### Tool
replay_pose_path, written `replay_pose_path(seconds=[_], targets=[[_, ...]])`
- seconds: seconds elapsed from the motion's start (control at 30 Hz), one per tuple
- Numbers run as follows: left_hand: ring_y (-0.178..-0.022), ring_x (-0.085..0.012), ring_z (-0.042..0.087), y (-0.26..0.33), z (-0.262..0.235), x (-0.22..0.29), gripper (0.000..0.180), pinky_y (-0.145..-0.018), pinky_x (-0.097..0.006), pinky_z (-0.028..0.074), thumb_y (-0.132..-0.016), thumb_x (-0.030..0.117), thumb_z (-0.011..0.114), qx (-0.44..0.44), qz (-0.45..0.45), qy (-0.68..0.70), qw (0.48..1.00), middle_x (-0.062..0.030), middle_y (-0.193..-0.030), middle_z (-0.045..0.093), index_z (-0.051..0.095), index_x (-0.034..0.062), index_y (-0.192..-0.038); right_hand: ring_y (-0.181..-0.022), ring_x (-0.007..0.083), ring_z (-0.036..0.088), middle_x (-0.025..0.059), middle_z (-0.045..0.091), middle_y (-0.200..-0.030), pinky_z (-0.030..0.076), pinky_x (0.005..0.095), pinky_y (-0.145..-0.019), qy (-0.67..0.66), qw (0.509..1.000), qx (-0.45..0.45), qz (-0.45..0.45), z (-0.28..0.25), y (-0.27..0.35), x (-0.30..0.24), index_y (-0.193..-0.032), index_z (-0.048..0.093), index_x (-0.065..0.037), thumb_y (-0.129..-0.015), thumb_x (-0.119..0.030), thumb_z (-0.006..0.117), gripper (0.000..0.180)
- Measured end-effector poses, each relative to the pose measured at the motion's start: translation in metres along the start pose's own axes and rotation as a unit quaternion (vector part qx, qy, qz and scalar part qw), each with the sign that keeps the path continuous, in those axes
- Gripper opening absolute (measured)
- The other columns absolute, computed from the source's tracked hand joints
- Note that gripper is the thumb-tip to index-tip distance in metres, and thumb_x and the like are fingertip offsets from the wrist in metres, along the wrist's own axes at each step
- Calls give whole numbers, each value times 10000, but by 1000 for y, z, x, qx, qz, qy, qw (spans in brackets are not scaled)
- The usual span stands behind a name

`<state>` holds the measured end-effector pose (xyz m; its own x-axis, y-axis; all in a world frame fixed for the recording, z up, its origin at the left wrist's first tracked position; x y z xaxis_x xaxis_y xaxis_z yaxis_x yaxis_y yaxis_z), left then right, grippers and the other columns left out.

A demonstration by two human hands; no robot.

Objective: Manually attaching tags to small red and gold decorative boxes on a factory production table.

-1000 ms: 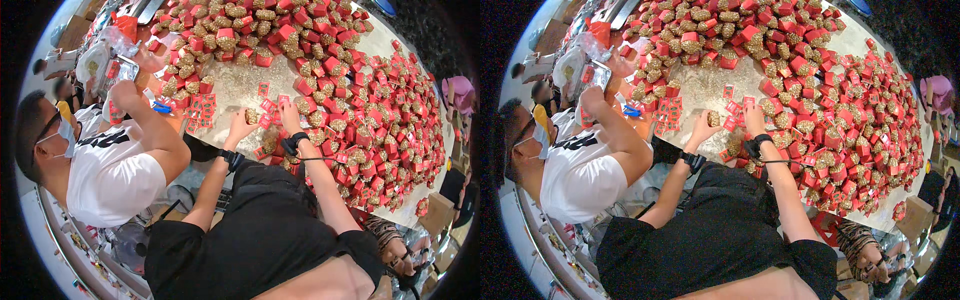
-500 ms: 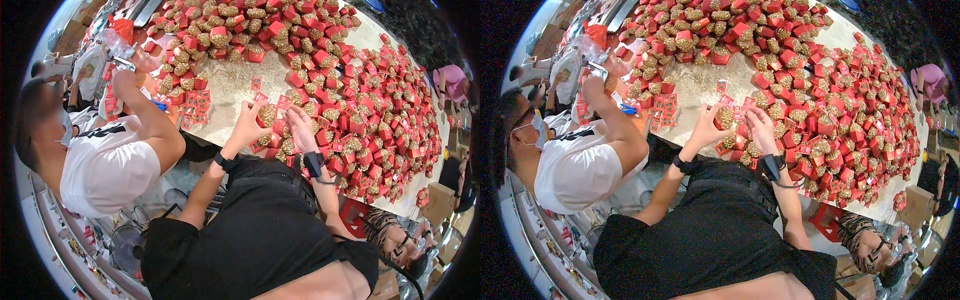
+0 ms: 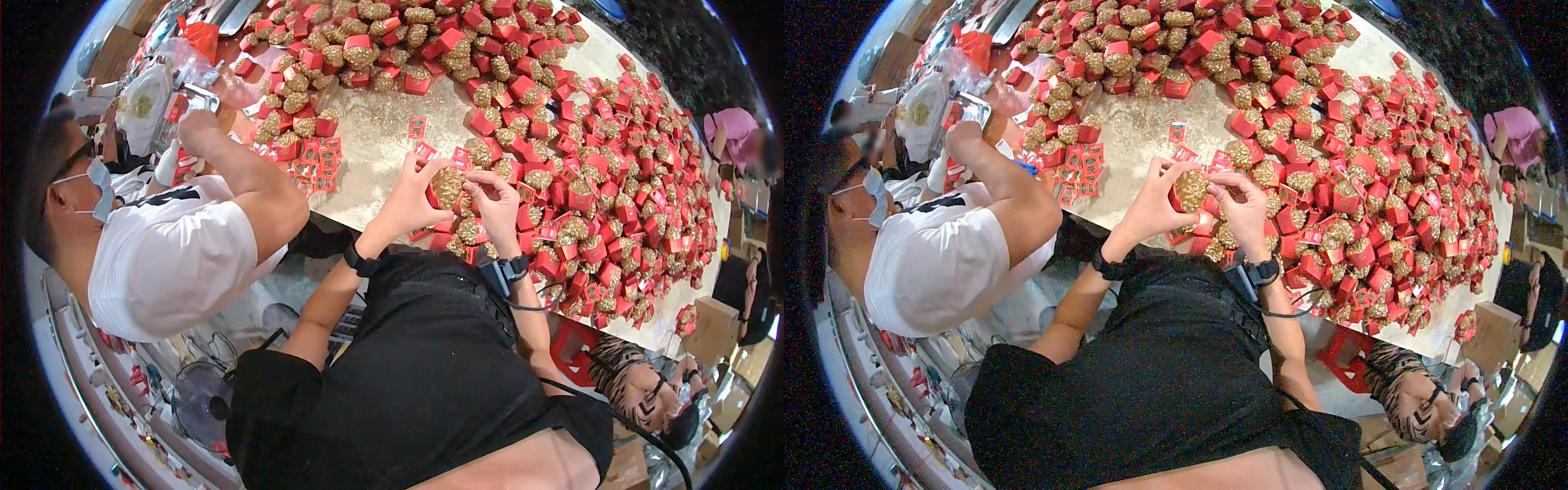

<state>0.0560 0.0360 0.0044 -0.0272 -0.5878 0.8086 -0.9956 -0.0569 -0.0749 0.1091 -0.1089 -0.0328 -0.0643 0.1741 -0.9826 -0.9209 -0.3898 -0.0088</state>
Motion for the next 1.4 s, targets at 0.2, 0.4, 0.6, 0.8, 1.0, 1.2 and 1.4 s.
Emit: replay_pose_path(seconds=[0.2,0.4,0.6,0.8,1.0,1.2,1.4], targets=[[-969,-319,473,-1,-5,8,719,-857,-376,420,-524,181,780,-1,21,-10,1000,-165,-1045,396,489,135,-1180,-867,143,588,90,601,-937,521,264,-765,14,999,7,-41,1,2,-9,-915,620,29,-802,59,592,120],[-961,-320,474,1,-4,16,690,-858,-386,418,-511,161,773,-4,66,-40,997,-128,-1029,472,513,140,-1150,-796,130,592,78,595,-885,525,257,-735,48,998,-26,-21,-2,5,-16,-832,604,36,-785,140,503,152],[-926,-298,477,7,-10,31,631,-817,-388,419,-545,186,759,35,87,-99,991,-112,-1027,474,528,148,-1131,-771,115,581,79,594,-855,505,241,-709,72,994,-43,67,2,1,-25,-763,570,32,-781,135,488,133],[-896,-308,459,10,-12,44,639,-789,-403,418,-544,141,750,40,96,-153,983,-115,-1051,458,524,139,-1142,-723,96,567,50,606,-779,488,237,-695,17,992,-57,110,-1,-1,-23,-747,569,23,-784,119,522,113],[-917,-330,446,17,2,43,648,-784,-415,424,-534,65,722,19,165,-213,963,-137,-1075,451,518,126,-1145,-630,121,574,50,593,-715,483,266,-564,18,952,-141,272,-10,3,-5,-741,585,7,-756,75,598,71],[-952,-349,439,21,6,45,645,-808,-415,425,-544,40,705,20,92,-178,980,-148,-1093,448,512,129,-1153,-617,121,569,47,592,-702,463,261,-536,-75,931,-47,355,-1,17,-4,-755,592,5,-778,64,583,63],[-992,-352,441,9,19,31,790,-871,-426,396,-544,153,767,-55,58,-92,993,-167,-1094,441,419,131,-1253,-675,104,565,33,604,-763,469,236,-628,-35,944,-33,326,-20,21,-3,-821,606,-5,-815,0,604,8]])
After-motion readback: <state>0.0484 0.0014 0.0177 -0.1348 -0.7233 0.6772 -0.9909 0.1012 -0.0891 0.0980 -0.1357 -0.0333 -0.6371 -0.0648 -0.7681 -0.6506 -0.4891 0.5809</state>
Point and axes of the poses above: each hand's wrist, its own y-axis away from the middle knuckle, its own z-axis out of the palm, x = y × z, the point moved 6 cm from there along -y, towards the middle knuckle
